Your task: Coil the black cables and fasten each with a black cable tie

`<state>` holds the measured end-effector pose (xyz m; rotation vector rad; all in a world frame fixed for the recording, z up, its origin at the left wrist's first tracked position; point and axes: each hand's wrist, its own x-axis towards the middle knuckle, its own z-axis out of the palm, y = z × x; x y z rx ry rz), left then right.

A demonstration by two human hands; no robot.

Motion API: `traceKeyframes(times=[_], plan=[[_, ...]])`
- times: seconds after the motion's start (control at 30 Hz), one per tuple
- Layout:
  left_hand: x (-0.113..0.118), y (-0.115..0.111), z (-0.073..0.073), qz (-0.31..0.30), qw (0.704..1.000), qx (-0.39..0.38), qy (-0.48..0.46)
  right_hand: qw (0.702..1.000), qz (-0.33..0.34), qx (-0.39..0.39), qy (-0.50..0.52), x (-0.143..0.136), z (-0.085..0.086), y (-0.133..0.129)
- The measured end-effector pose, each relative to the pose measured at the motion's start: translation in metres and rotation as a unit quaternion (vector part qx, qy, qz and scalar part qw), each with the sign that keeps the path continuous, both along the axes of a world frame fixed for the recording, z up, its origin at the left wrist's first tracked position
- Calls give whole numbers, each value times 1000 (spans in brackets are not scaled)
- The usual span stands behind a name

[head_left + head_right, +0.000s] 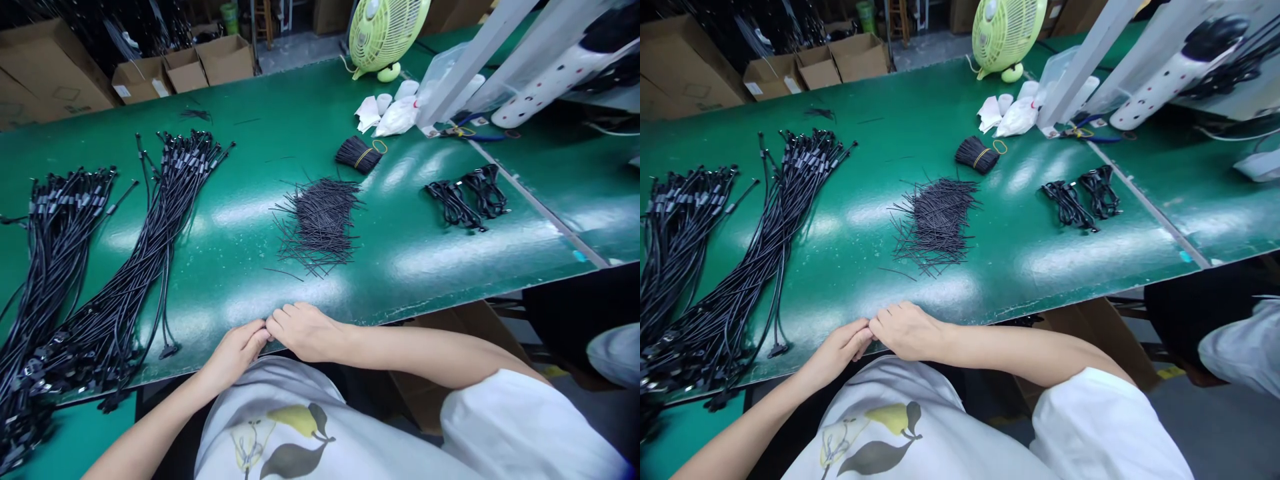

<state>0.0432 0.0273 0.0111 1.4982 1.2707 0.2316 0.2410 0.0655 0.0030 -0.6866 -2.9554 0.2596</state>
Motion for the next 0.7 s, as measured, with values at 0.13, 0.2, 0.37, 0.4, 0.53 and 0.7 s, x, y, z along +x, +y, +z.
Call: traceKeyframes(times=[0.13,0.2,0.37,0.4,0.53,0.7], plan=[[-1,2,0,2,999,49,23,999,9,45,23,3,3,6],[0,1,0,-3,994,104,43,1000,7,23,12,1,4,5],[0,-1,-3,2,992,118,46,997,52,-51,-6,2,4,12],[-2,-2,-5,17,995,93,28,996,60,-66,16,9,4,23],[-13,-4,-10,183,976,-17,-120,970,-179,12,161,62,-3,103],[-18,-12,-5,325,894,-92,-295,904,-398,109,114,124,-31,191]])
